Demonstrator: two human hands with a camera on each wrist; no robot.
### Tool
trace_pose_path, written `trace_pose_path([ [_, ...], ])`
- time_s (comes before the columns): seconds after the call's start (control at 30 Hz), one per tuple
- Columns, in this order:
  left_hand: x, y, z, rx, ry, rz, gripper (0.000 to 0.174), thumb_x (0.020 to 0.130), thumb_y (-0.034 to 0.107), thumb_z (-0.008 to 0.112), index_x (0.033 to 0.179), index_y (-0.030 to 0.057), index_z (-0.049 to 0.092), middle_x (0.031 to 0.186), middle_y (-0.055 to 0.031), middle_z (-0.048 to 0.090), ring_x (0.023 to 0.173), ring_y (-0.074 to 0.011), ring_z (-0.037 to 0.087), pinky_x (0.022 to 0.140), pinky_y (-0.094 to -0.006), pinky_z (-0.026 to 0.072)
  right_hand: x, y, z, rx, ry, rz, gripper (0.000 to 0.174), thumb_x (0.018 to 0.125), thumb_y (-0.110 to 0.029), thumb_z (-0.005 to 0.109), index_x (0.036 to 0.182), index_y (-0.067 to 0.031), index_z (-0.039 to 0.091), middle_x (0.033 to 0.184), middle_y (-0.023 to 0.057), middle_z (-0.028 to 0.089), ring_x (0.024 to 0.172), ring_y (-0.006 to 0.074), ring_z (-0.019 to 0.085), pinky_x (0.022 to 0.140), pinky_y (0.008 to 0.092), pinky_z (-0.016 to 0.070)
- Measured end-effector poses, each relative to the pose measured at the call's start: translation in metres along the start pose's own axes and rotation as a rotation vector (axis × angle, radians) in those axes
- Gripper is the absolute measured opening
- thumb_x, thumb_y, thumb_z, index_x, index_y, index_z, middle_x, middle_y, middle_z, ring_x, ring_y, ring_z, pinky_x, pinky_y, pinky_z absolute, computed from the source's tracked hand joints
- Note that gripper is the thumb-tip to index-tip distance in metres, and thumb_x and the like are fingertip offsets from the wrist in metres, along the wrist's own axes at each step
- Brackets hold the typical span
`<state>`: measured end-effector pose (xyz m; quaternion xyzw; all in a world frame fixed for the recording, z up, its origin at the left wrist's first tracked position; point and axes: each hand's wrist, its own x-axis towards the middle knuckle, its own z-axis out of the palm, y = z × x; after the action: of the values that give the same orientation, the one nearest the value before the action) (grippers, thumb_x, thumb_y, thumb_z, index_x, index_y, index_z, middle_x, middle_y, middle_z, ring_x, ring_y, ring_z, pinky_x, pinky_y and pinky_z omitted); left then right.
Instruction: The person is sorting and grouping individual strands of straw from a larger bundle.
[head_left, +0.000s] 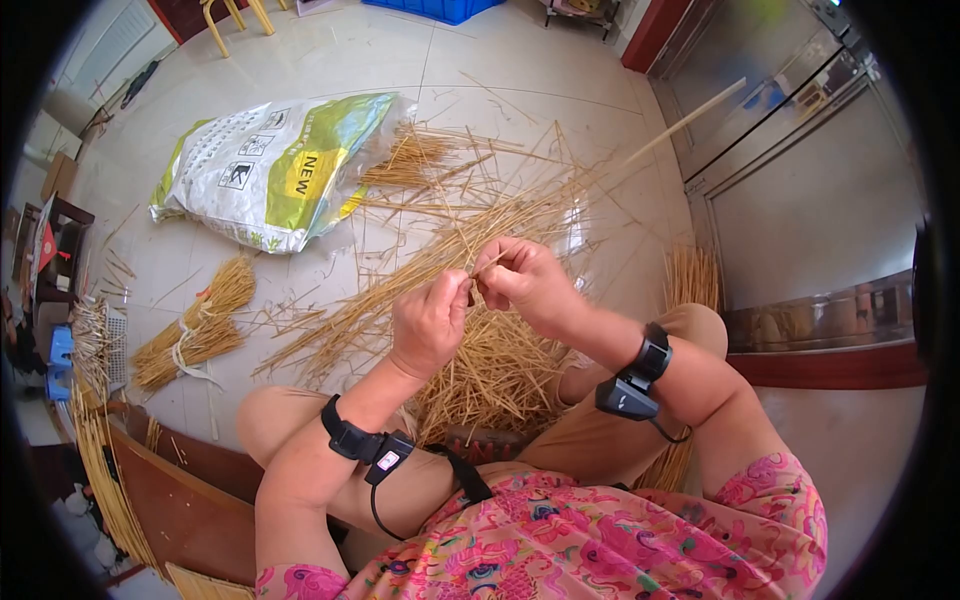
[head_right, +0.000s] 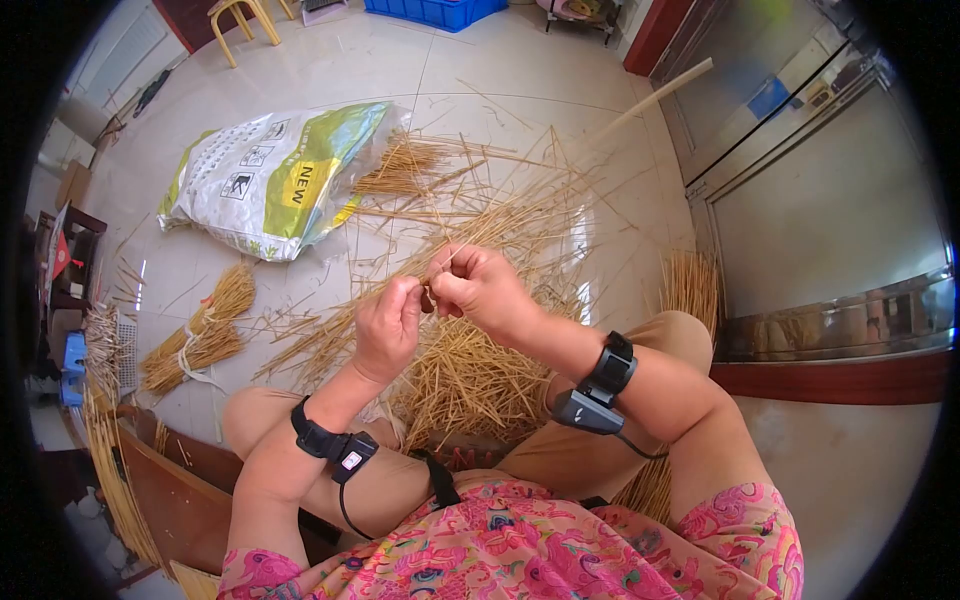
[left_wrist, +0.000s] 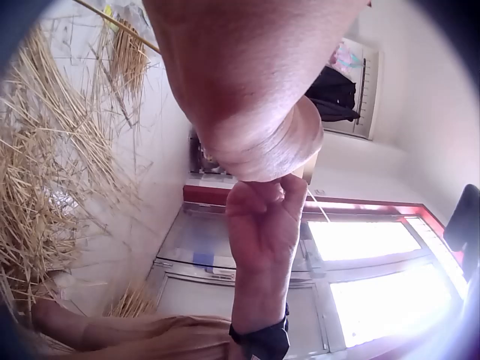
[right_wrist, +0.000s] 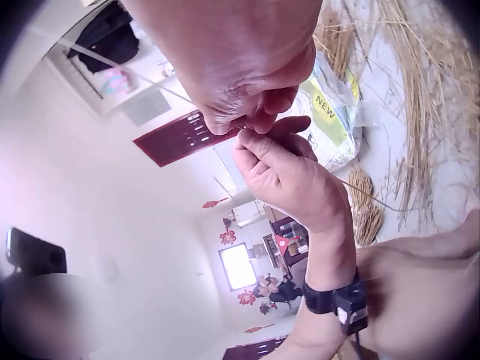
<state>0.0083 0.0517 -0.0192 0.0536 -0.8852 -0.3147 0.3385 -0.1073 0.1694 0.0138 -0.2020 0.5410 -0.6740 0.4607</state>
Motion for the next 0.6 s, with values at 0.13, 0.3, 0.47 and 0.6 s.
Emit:
trace_pose_path([
  [0.13,-0.003,0.001,0.000,-0.032,0.049,-0.026,0.005,0.087,0.008,0.055,0.090,0.0046,0.053,0.064,-0.0083,0.059,0.054,-0.0250,0.060,0.048,-0.0342,0.0449,0.002,0.006,-0.006,-0.195,-0.030,0.000,0.004,0.080,-0.004,0.057,0.078,-0.0035,0.060,0.063,0.0013,0.058,0.054,0.0095,0.055,0.049,0.0241,0.0435],
  [0.3,0.011,0.000,-0.008,-0.187,-0.058,-0.161,0.005,0.089,0.008,0.052,0.087,0.0044,0.054,0.063,-0.0072,0.060,0.055,-0.0222,0.061,0.048,-0.0326,0.0453,-0.007,0.007,-0.007,-1.219,-0.325,0.029,0.025,0.077,-0.028,0.067,0.074,-0.0031,0.066,0.067,0.0155,0.063,0.063,0.0300,0.061,0.059,0.0398,0.0487],
  [0.47,0.010,0.000,-0.008,-0.202,-0.140,-0.239,0.010,0.092,0.011,0.050,0.084,0.0056,0.054,0.060,-0.0069,0.058,0.052,-0.0224,0.060,0.047,-0.0321,0.0441,0.003,-0.001,-0.014,-0.789,-0.049,-0.131,0.024,0.079,-0.024,0.070,0.079,-0.0006,0.064,0.068,0.0071,0.063,0.062,0.0170,0.060,0.058,0.0307,0.0478],
  [0.6,0.008,0.000,-0.006,-0.186,-0.148,-0.207,0.008,0.091,0.011,0.051,0.086,0.0058,0.053,0.060,-0.0076,0.059,0.051,-0.0239,0.060,0.046,-0.0332,0.0437,0.002,-0.014,-0.006,-0.261,-0.042,-0.131,0.012,0.085,-0.012,0.064,0.084,-0.0006,0.061,0.071,-0.0009,0.060,0.065,0.0045,0.055,0.056,0.0196,0.0437],
])
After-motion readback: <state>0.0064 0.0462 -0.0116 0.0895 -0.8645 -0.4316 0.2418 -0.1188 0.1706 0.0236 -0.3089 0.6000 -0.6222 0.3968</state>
